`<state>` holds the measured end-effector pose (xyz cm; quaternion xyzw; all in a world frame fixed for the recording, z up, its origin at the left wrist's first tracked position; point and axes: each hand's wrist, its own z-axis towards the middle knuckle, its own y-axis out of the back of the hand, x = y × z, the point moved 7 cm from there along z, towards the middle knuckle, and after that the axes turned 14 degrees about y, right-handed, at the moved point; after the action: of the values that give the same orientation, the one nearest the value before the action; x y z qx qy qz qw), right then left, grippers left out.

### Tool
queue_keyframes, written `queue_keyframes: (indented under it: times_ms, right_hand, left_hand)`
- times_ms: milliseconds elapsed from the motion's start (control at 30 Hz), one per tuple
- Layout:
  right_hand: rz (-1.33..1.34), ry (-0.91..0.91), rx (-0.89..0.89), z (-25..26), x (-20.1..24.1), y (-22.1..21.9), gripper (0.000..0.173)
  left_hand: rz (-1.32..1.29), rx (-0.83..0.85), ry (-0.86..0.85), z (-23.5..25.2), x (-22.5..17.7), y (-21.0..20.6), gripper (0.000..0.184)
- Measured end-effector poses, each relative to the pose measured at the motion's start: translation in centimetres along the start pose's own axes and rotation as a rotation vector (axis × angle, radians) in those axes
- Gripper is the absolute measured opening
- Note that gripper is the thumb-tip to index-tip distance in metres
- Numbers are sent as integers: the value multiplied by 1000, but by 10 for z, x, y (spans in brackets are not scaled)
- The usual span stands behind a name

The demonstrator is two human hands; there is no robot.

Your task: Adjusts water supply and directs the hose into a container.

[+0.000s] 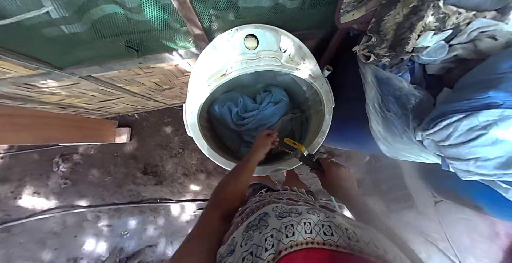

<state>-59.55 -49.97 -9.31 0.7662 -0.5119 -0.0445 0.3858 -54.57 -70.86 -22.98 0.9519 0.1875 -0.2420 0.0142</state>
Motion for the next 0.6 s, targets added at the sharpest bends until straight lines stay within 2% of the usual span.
queue_keyframes:
  times_ms: [67,200,300,467,533,600]
  right_hand:
    - [17,-2,-31,-5,7,-5,41]
    - [30,-37,-61,-19,11,-11,39]
    - [56,-1,-217,-34,3,-12,36]
    - [72,20,-415,-50,-16,-11,32]
    - [56,35,-472,-54,-21,-8,31]
    - [57,44,-495,-57,-29,-6,31]
  left_hand:
    - [-49,24,87,14,8,-21,29]
    - [-13,50,145,26,15,-42,29]
    - [116,74,147,26,12,-61,30]
    - [447,111,-63,12,-1,-98,13]
    - [581,83,-162,4,-10,-104,15]
    - [591,63,-253,0,-16,-109,25]
